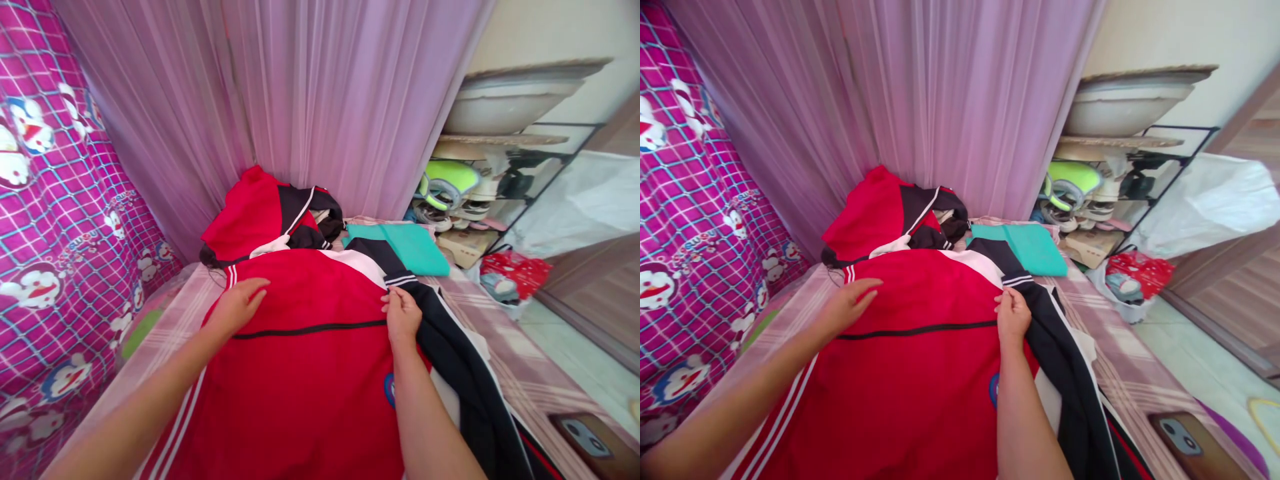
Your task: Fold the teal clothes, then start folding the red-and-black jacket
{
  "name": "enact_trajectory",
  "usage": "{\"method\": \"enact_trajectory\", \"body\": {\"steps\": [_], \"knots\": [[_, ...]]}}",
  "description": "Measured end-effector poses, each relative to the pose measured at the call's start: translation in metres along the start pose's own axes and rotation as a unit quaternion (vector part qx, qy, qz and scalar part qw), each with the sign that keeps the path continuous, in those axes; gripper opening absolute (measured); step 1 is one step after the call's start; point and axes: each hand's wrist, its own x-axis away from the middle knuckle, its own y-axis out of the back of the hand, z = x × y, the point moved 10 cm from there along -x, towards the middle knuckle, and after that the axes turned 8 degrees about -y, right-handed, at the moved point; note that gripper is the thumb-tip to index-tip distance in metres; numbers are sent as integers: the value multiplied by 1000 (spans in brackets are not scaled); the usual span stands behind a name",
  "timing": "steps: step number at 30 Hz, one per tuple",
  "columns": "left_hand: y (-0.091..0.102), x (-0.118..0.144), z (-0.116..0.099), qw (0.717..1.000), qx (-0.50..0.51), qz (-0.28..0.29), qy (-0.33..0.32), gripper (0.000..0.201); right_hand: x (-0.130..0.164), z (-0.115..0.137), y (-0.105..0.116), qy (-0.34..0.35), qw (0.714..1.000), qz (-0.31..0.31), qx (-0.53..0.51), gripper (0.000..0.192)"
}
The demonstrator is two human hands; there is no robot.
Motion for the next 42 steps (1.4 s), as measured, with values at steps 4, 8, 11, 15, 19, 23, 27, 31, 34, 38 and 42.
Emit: {"method": "enact_trajectory", "body": {"steps": [4,8,11,15,19,23,27,31,34,38,42], "knots": [[22,-54,94,985,-119,71,108,47,1,-1,-6,-1,1000,11,29,50],[10,-74,131,970,-112,162,142,44,2,-3,-6,-11,999,10,36,49],[1,-78,137,966,-94,197,139,43,2,-1,-7,-16,998,10,52,49],[-1,-79,138,956,-98,241,135,46,2,0,-9,-11,996,16,85,46],[24,-85,132,968,-125,193,97,42,3,0,-11,0,994,23,109,45],[49,-80,134,964,-198,128,126,42,3,0,-15,15,988,28,154,41],[35,-68,129,938,-265,137,176,40,1,-3,-17,25,983,36,181,39],[10,-62,121,939,-254,129,192,42,0,-7,-20,23,981,48,187,38],[0,-60,134,946,-197,150,209,46,2,-7,-21,17,979,51,195,37],[10,-64,149,956,-122,160,214,52,4,-4,-22,18,977,52,207,36],[20,-84,117,966,-149,130,166,50,5,0,-22,18,976,51,209,37]]}}
